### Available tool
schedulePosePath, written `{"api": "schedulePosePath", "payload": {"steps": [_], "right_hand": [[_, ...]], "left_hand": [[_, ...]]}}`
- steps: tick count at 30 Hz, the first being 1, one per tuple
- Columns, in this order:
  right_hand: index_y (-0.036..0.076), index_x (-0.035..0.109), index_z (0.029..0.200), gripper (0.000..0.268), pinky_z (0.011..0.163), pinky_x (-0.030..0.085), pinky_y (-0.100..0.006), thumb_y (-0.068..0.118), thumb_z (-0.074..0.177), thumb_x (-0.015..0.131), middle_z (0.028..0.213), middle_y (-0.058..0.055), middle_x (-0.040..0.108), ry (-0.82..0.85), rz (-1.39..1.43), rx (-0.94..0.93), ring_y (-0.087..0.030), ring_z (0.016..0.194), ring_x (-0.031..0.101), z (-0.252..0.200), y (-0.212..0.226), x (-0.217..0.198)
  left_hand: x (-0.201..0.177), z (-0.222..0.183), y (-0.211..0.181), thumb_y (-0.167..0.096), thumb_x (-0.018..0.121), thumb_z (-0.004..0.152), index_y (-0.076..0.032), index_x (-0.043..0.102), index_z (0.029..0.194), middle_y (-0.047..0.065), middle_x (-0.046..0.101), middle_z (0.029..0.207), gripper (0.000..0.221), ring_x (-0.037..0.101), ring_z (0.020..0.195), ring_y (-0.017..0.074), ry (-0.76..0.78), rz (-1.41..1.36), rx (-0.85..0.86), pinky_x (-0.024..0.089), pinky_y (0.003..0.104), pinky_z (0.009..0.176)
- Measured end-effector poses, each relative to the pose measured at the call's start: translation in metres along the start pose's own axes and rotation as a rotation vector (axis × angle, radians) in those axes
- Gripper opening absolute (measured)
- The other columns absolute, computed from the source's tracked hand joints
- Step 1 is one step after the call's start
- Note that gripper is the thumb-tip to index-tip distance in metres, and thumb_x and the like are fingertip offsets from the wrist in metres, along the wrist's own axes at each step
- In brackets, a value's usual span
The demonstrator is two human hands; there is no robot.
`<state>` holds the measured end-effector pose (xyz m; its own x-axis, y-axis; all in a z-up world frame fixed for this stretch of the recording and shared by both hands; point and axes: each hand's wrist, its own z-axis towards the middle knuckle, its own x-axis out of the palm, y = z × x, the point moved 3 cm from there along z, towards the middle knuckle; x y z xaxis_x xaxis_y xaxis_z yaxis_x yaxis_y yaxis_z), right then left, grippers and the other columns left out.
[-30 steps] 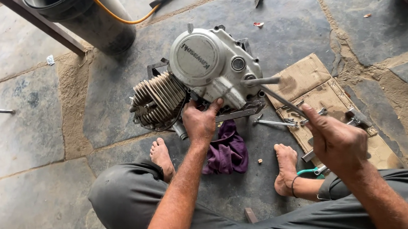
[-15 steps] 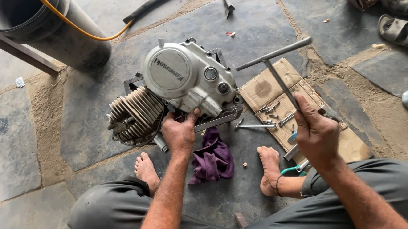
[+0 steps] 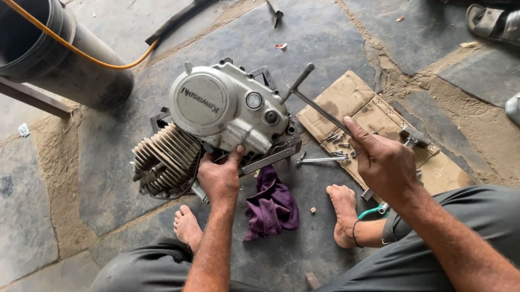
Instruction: Dismantling and repairing a motorcycle engine casing.
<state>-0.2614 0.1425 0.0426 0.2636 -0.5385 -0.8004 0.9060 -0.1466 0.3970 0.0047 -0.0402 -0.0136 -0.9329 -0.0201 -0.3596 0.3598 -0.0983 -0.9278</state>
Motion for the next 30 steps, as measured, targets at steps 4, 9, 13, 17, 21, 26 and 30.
{"api": "schedulePosePath", "payload": {"steps": [4, 9, 13, 17, 21, 26, 30], "right_hand": [[0.013, 0.067, 0.140, 0.039, 0.048, 0.051, -0.036, 0.016, 0.101, 0.067, 0.071, -0.011, 0.070, 0.010, 0.028, -0.022, -0.019, 0.054, 0.064, 0.002, 0.006, -0.001], [0.008, 0.067, 0.139, 0.038, 0.049, 0.051, -0.035, 0.011, 0.102, 0.068, 0.076, -0.011, 0.072, -0.058, 0.131, -0.041, -0.017, 0.054, 0.064, -0.003, -0.004, 0.000], [0.005, 0.061, 0.146, 0.038, 0.056, 0.052, -0.032, 0.005, 0.108, 0.064, 0.088, -0.012, 0.070, -0.209, 0.346, -0.229, -0.014, 0.061, 0.064, -0.011, 0.010, -0.017], [0.007, 0.062, 0.146, 0.040, 0.055, 0.050, -0.033, 0.006, 0.106, 0.065, 0.087, -0.013, 0.068, -0.142, 0.308, -0.356, -0.017, 0.061, 0.063, -0.009, 0.022, -0.016], [0.011, 0.069, 0.139, 0.040, 0.048, 0.048, -0.038, 0.007, 0.099, 0.069, 0.066, -0.008, 0.062, 0.003, 0.039, -0.387, -0.019, 0.050, 0.057, -0.006, 0.030, -0.007], [0.015, 0.066, 0.143, 0.038, 0.052, 0.048, -0.038, 0.008, 0.105, 0.068, 0.069, -0.005, 0.061, -0.010, 0.042, -0.403, -0.017, 0.053, 0.056, -0.009, 0.028, -0.007], [0.016, 0.067, 0.142, 0.040, 0.050, 0.048, -0.038, 0.010, 0.102, 0.068, 0.066, -0.006, 0.059, 0.035, 0.009, -0.324, -0.018, 0.052, 0.056, -0.005, 0.028, -0.005]], "left_hand": [[-0.004, -0.004, -0.005, -0.039, 0.089, 0.078, 0.004, 0.072, 0.109, 0.013, 0.079, 0.097, 0.056, 0.073, 0.089, 0.0240, 0.004, -0.026, -0.004, 0.054, 0.036, 0.084], [-0.002, -0.002, 0.000, -0.039, 0.089, 0.078, 0.004, 0.073, 0.105, 0.015, 0.079, 0.096, 0.053, 0.074, 0.089, 0.0253, 0.019, 0.029, -0.074, 0.056, 0.037, 0.084], [-0.004, -0.002, -0.001, -0.038, 0.090, 0.075, 0.005, 0.073, 0.104, 0.020, 0.078, 0.098, 0.055, 0.074, 0.090, 0.0318, -0.059, 0.112, 0.005, 0.055, 0.041, 0.084], [-0.005, -0.002, -0.005, -0.039, 0.089, 0.075, 0.004, 0.073, 0.106, 0.020, 0.078, 0.100, 0.055, 0.075, 0.091, 0.0329, -0.063, 0.034, 0.010, 0.056, 0.042, 0.085], [-0.006, -0.003, -0.007, -0.039, 0.090, 0.073, 0.003, 0.073, 0.106, 0.020, 0.077, 0.102, 0.056, 0.074, 0.094, 0.0337, -0.063, 0.065, -0.004, 0.056, 0.043, 0.085], [-0.008, -0.007, -0.011, -0.042, 0.089, 0.073, 0.001, 0.074, 0.104, 0.017, 0.078, 0.100, 0.055, 0.075, 0.092, 0.0311, -0.027, 0.049, -0.070, 0.057, 0.043, 0.083], [-0.004, -0.005, -0.007, -0.046, 0.088, 0.073, 0.000, 0.073, 0.108, 0.015, 0.076, 0.103, 0.060, 0.074, 0.095, 0.0309, -0.023, 0.044, -0.047, 0.056, 0.044, 0.084]]}}
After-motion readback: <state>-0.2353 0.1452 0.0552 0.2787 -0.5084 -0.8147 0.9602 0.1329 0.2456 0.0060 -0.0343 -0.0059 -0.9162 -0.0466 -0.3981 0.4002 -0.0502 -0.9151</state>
